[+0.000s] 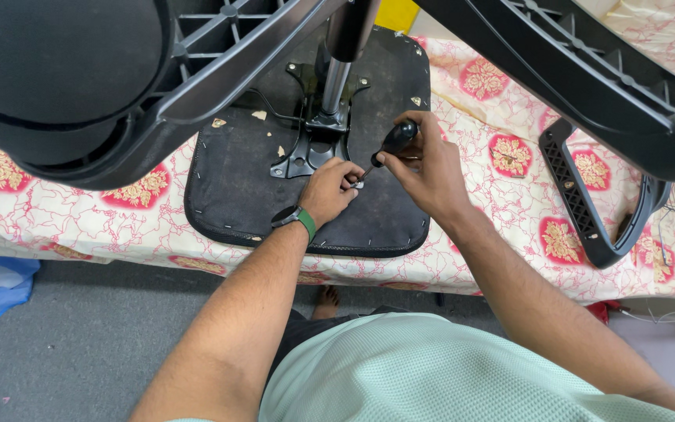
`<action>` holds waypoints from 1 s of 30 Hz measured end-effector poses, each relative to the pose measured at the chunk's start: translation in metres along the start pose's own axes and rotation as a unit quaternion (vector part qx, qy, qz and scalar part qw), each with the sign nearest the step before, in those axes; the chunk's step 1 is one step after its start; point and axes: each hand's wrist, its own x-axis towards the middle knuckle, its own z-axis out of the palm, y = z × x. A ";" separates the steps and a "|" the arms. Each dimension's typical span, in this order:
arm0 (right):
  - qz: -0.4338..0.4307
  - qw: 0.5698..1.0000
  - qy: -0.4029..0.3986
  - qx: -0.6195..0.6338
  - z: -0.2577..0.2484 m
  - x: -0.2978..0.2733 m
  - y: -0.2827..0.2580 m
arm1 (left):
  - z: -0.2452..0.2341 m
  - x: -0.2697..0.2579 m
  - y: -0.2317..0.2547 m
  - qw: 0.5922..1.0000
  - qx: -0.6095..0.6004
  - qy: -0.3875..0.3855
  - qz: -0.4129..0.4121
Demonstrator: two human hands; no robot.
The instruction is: The person uses a screwdriver to tighten screws on the underside of an office chair base, securing the central column to the seat plate. The person repeatedly adjusts the chair and repositions the screwdriver to access different fasteners.
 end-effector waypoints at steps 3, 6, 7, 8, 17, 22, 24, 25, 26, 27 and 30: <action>0.002 1.000 -0.009 -0.005 0.000 0.001 -0.001 | 0.003 0.001 0.000 1.000 0.011 0.003 -0.018; 0.001 1.000 -0.007 0.007 0.000 0.001 -0.003 | 0.004 0.002 0.002 0.999 0.022 0.006 -0.030; 0.006 1.000 -0.007 0.010 0.000 0.002 -0.003 | 0.004 0.002 0.002 0.999 0.025 0.007 -0.033; 0.012 1.000 -0.007 0.013 0.000 0.002 -0.004 | 0.004 0.001 0.003 0.999 0.025 0.012 -0.035; 0.032 0.999 0.013 0.014 -0.001 0.001 -0.015 | 0.006 -0.001 0.009 0.997 0.042 0.029 -0.050; -0.013 1.000 -0.003 0.025 -0.009 0.003 -0.024 | 0.006 -0.002 0.011 0.997 0.048 0.028 -0.058; 0.004 0.999 -0.026 0.021 -0.011 0.004 -0.028 | 0.007 -0.001 0.013 0.996 0.057 0.031 -0.066; -0.003 0.999 -0.032 0.013 -0.011 0.005 -0.031 | 0.007 -0.001 0.014 0.995 0.063 0.033 -0.069; -0.010 0.999 -0.038 0.005 -0.011 0.006 -0.033 | 0.008 -0.002 0.014 0.995 0.066 0.034 -0.072; -0.016 0.999 -0.044 -0.004 -0.011 0.006 -0.035 | 0.008 -0.002 0.014 0.994 0.069 0.035 -0.076; -0.029 1.000 -0.006 0.004 -0.010 0.001 -0.040 | 0.010 -0.001 0.014 0.992 0.105 0.042 -0.061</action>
